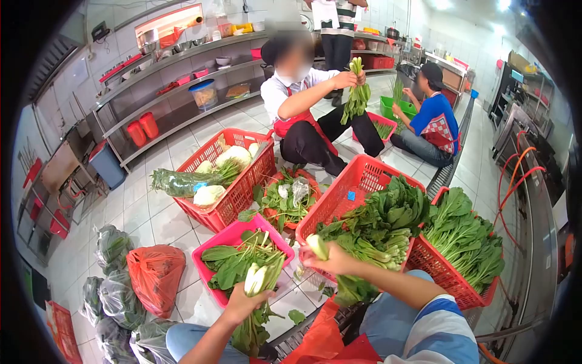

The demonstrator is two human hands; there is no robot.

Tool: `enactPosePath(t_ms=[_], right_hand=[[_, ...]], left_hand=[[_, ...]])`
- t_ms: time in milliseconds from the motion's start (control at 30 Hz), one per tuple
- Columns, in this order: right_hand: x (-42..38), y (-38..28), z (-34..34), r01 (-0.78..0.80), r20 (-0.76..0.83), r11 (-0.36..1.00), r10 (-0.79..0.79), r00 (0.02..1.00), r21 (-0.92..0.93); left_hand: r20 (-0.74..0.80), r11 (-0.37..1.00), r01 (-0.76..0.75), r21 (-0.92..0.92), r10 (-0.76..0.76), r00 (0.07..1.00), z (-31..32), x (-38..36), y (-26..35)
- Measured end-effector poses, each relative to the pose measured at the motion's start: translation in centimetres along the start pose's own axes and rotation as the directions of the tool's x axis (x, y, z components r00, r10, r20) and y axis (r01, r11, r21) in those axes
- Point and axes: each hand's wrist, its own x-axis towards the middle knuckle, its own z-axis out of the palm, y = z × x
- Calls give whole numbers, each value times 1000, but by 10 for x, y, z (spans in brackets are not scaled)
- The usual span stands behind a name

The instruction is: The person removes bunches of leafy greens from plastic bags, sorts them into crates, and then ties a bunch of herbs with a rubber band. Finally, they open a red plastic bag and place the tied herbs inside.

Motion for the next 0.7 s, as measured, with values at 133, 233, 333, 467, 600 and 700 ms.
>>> enactPosePath(t_ms=[133, 233, 333, 467, 600, 700], right_hand=[[-10, -13, 27, 118, -26, 992, -117, 993, 39], [-11, 1, 29, 69, -19, 992, -67, 998, 101], [-16, 2, 34, 177, -111, 965, -158, 981, 194], [-19, -1, 26, 60, -102, 915, -21, 995, 398], [-23, -10, 29, -22, -35, 878, 44, 998, 477], [-23, -10, 34, -6, -107, 936, 47, 993, 352]], left_hand=[[30, 992, -48, 116, 45, 999, 23, 9, -15], [69, 984, -52, 169, 40, 997, 34, 10, -12], [54, 987, -97, 132, 90, 994, 43, 6, -10], [52, 994, -96, 57, 93, 994, 42, 14, -12], [6, 998, -61, 35, 60, 998, 42, 13, -18], [-28, 999, -27, 29, 28, 999, 44, 17, -27]])
